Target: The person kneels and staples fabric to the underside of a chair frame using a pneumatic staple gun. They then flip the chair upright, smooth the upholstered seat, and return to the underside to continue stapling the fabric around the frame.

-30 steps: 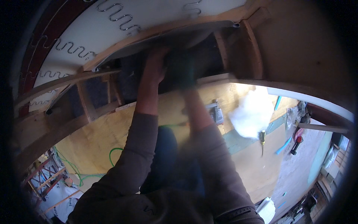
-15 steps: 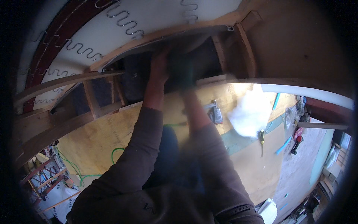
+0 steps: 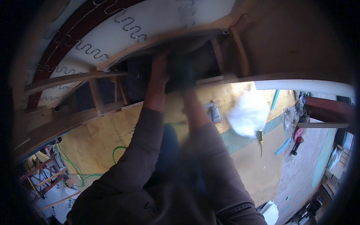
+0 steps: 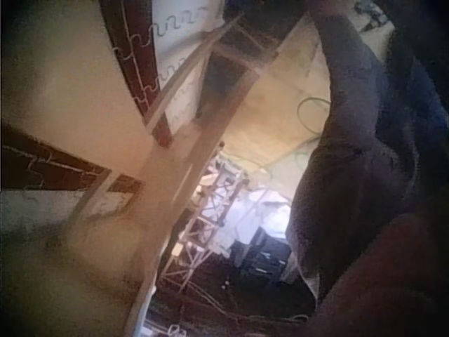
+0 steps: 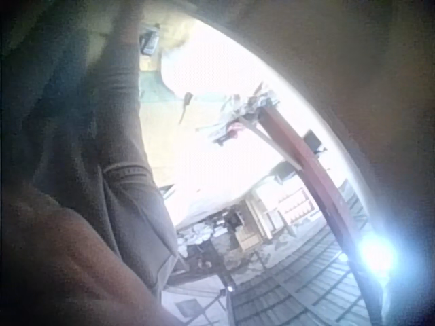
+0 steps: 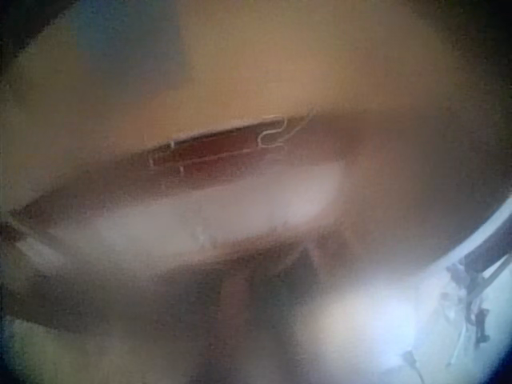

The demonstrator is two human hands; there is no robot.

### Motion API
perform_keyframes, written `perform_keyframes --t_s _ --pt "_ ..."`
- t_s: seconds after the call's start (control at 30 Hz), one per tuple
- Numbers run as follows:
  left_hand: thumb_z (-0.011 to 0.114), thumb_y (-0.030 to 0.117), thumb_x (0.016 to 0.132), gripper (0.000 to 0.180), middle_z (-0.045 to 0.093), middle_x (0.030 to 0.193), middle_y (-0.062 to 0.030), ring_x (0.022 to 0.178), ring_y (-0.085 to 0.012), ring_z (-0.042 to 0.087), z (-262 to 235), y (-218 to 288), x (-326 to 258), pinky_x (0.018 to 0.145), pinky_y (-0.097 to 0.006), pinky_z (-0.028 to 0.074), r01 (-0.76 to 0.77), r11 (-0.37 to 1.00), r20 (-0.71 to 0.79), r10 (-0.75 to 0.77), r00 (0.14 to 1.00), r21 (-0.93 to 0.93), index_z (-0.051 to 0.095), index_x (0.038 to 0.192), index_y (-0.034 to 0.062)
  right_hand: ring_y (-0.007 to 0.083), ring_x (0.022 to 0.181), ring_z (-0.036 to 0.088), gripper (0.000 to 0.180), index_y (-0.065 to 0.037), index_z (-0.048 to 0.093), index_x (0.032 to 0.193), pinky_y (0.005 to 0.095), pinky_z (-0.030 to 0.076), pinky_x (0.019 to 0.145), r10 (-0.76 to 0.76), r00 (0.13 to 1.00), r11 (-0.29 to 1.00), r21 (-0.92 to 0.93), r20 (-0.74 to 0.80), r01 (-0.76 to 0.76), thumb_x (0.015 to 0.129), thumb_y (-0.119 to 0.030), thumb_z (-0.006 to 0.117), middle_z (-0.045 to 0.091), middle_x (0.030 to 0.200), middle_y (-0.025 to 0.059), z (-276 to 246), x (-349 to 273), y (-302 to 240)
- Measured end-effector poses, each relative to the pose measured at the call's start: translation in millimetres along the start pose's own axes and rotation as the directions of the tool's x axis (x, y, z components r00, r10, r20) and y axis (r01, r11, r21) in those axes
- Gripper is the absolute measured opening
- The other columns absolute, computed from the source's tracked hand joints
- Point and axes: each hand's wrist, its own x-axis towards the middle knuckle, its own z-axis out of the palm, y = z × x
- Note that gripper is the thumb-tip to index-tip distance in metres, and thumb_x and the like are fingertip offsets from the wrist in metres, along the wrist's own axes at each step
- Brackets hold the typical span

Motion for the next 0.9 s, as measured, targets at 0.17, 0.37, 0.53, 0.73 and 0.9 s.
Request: perform_keyframes --t_s 0.17,0.37,0.53,0.73,0.9 --pt "0.062 0.010 0.093 0.035 0.070 0.110 -0.0166 0.095 -0.0311 0.066 -64.8 23.5 -10.6 0.087 -0.042 0.053 0.416 0.689 0.050 -0.484 0.873 -0.593 0.069 0.126 0.0067 0.0312 0.080 0.069 0.013 -0.009 0.070 0.093 0.0412 0.055 0.066 -0.072 0.997 0.995 -0.062 -0.002 0.072 0.080 -0.010 0.070 0.069 0.086 0.0120 -3.5 15.5 -3.7" --pt "0.059 0.003 0.079 0.042 0.064 0.116 -0.0138 0.106 -0.0358 0.059 -97.8 30.6 26.4 0.095 -0.051 0.043 -0.172 0.918 -0.046 0.201 0.979 0.357 0.066 0.121 0.0088 0.0292 0.076 0.067 0.011 -0.007 0.068 0.093 0.0420 0.053 0.066 -0.122 0.978 0.901 -0.395 0.168 0.180 0.086 -0.016 0.066 0.066 0.082 0.0115 -22.8 46.4 -14.0" --pt "0.066 0.007 0.073 0.044 0.063 0.119 -0.0100 0.113 -0.0346 0.056 -81.4 14.2 66.6 0.092 -0.054 0.038 -0.354 0.864 -0.104 0.414 0.904 0.358 0.064 0.118 0.0101 0.0296 0.082 0.067 0.012 -0.007 0.066 0.095 0.0412 0.053 0.069 -0.198 0.958 0.878 -0.398 0.209 0.268 0.088 -0.016 0.063 0.066 0.088 0.0135 -52.2 60.7 -23.3" --pt "0.070 0.013 0.075 0.033 0.065 0.112 -0.0074 0.105 -0.0319 0.060 -69.5 2.8 73.6 0.083 -0.048 0.041 -0.288 0.848 -0.008 0.325 0.946 0.445 0.067 0.108 0.0147 0.0312 0.091 0.067 0.025 -0.004 0.068 0.112 0.0413 0.055 0.082 -0.327 0.945 0.943 -0.070 -0.017 0.325 0.092 -0.019 0.062 0.068 0.099 0.0146 -61.7 90.0 -9.9" --pt "0.077 0.018 0.076 0.018 0.068 0.099 -0.0035 0.093 -0.0287 0.064 -62.4 -12.1 85.8 0.079 -0.046 0.043 -0.379 0.840 -0.204 0.479 0.854 0.389 0.070 0.093 0.0174 0.0267 0.092 0.069 0.031 -0.002 0.066 0.121 0.0390 0.057 0.084 0.072 0.995 0.862 0.497 0.072 -0.099 0.099 -0.023 0.060 0.070 0.103 0.0127 -95.5 71.8 25.8"
